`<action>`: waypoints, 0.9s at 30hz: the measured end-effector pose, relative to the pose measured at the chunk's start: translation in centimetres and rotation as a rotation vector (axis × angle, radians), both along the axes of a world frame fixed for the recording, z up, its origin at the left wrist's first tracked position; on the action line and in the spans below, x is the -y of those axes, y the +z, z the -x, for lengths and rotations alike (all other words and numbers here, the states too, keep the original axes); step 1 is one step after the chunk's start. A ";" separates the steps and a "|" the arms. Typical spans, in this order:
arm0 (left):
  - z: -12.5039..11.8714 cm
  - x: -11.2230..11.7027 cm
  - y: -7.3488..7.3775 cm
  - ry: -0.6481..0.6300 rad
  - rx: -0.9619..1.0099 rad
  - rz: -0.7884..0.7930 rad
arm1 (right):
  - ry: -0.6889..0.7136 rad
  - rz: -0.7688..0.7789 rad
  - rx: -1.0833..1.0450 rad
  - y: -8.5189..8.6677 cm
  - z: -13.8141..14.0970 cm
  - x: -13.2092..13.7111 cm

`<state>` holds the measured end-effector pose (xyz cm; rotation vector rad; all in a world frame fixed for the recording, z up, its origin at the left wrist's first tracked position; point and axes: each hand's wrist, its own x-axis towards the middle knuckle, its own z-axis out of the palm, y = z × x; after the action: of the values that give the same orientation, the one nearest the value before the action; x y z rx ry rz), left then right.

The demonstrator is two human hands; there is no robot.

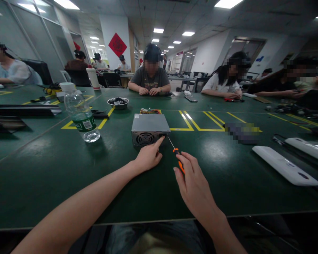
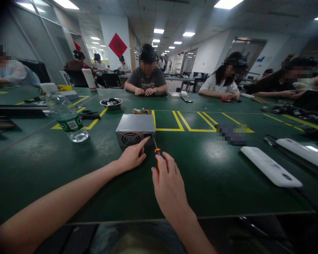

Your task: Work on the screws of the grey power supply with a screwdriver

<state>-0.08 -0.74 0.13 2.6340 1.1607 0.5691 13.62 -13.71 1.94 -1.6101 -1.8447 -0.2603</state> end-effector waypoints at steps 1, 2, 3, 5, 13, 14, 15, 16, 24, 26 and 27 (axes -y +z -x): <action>0.0 0.0 0.0 0.003 -0.003 -0.002 | 0.027 0.001 0.010 0.0 0.2 0.0; 0.0 0.0 0.0 0.004 -0.004 -0.005 | 0.047 0.002 0.022 0.0 0.4 0.0; 0.0 0.0 0.0 0.003 -0.004 -0.008 | 0.058 0.004 0.030 -0.1 0.5 0.0; 0.1 0.0 0.0 -0.005 0.003 -0.011 | 0.056 -0.003 0.036 -0.1 0.6 -0.1; 0.1 -0.1 -0.3 -0.013 -0.004 -0.019 | 0.006 -0.011 -0.071 -0.2 0.2 -0.3; 0.0 -0.1 -0.3 -0.009 -0.007 -0.019 | 0.016 -0.022 -0.079 -0.2 0.3 -0.2; 0.0 -0.1 -0.3 -0.006 -0.006 -0.021 | 0.027 -0.032 -0.082 -0.2 0.3 -0.2; 0.0 -0.1 -0.3 -0.009 -0.003 -0.025 | 0.038 -0.037 -0.083 -0.2 0.4 -0.2; 0.1 -0.1 -0.3 -0.025 0.005 -0.045 | -0.032 -0.022 -0.044 -0.4 0.0 -0.3; 0.1 -0.1 -0.2 -0.025 0.004 -0.041 | -0.026 0.008 -0.078 -0.4 -0.1 -0.2; 0.1 -0.1 -0.2 -0.026 0.002 -0.039 | -0.007 0.021 -0.096 -0.4 -0.1 -0.1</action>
<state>-0.19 -0.67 -0.09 2.6758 1.1246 0.5958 13.68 -13.60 1.51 -1.6158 -1.7748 -0.1649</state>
